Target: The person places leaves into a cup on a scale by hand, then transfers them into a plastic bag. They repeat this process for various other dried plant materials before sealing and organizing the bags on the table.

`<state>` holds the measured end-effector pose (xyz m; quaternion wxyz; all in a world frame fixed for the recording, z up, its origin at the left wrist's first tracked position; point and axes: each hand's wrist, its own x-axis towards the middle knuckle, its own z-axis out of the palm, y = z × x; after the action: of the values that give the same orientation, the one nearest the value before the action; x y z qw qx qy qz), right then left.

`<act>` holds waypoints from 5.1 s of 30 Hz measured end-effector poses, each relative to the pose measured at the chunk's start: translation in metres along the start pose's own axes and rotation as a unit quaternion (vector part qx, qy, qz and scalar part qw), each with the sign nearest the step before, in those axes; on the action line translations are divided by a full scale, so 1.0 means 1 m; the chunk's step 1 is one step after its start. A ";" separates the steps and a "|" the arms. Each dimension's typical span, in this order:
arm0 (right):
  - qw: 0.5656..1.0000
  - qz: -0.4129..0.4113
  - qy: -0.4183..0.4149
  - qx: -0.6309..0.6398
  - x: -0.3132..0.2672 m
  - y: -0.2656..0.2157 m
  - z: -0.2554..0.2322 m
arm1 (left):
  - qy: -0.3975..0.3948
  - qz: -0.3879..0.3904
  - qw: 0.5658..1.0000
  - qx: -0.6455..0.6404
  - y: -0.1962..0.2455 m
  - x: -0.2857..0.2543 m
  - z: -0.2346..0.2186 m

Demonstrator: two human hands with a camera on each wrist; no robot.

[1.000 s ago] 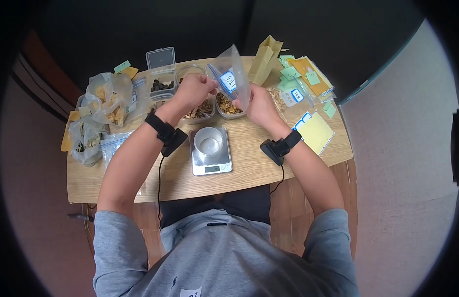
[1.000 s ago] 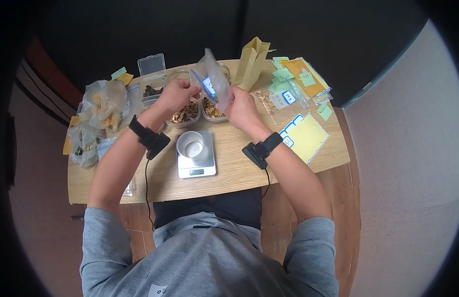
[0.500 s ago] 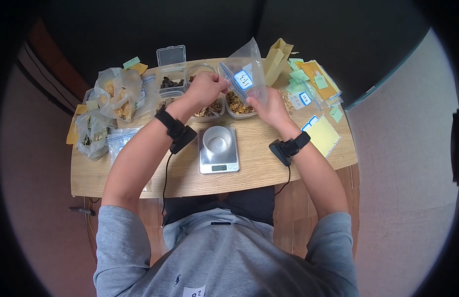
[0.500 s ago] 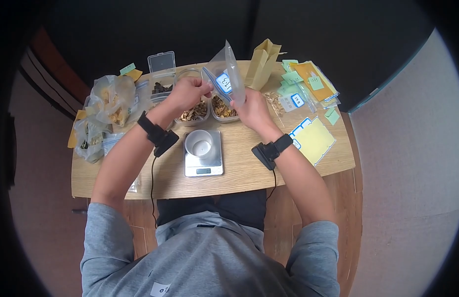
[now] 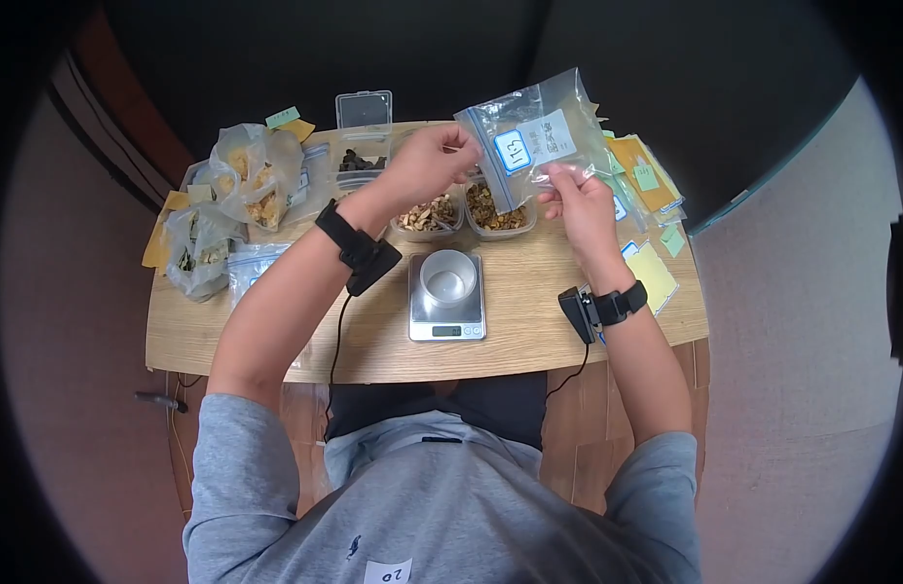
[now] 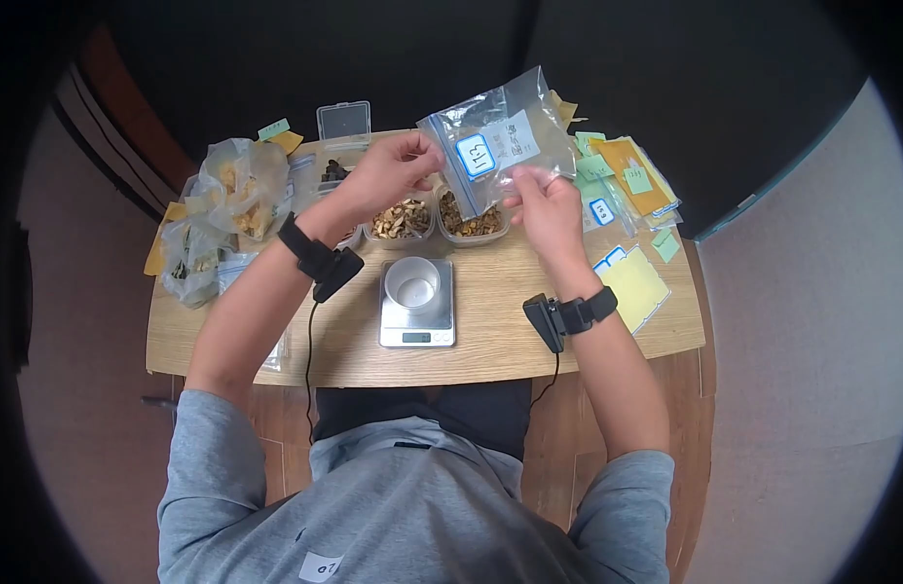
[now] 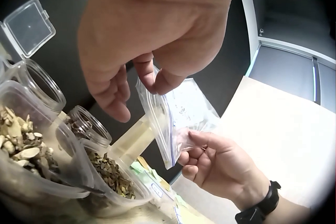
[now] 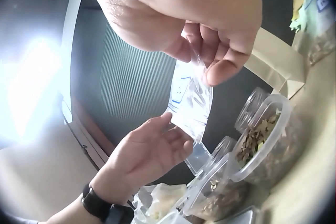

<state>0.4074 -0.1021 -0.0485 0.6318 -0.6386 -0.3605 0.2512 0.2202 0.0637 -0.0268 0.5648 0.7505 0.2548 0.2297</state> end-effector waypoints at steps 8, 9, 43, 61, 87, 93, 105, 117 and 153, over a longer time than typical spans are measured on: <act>0.996 -0.061 -0.030 -0.059 -0.003 0.011 0.003 | -0.015 -0.043 0.998 -0.044 -0.013 0.013 0.009; 0.998 0.006 -0.047 -0.046 -0.002 0.017 0.005 | -0.014 -0.041 0.996 -0.082 -0.016 0.015 0.009; 0.987 0.047 -0.119 0.095 -0.042 -0.014 0.045 | 0.041 0.043 0.980 -0.191 0.037 -0.033 0.002; 0.949 0.042 -0.305 0.074 -0.173 -0.067 0.046 | 0.139 0.118 0.981 0.071 0.068 -0.211 -0.136; 0.839 0.070 0.090 -0.531 0.029 0.057 -0.190 | 0.018 -0.120 0.794 0.596 -0.080 -0.274 -0.116; 0.800 0.124 0.046 -0.586 0.078 0.091 -0.202 | -0.010 -0.138 0.812 0.568 -0.094 -0.276 -0.118; 0.956 0.028 0.056 -0.285 0.043 0.007 -0.173 | 0.134 0.077 0.911 0.383 0.016 -0.260 -0.085; 0.985 -0.072 0.059 -0.146 -0.058 -0.022 -0.067 | -0.167 0.072 0.979 0.096 0.110 -0.108 0.021; 0.974 0.077 -0.190 0.099 -0.092 -0.007 -0.047 | -0.418 -0.178 0.890 -0.028 0.057 -0.034 0.075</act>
<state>0.3866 -0.2040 -0.0502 0.5907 -0.5395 -0.3969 0.4501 0.2485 -0.0262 0.0068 0.6712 0.7032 0.1177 -0.2030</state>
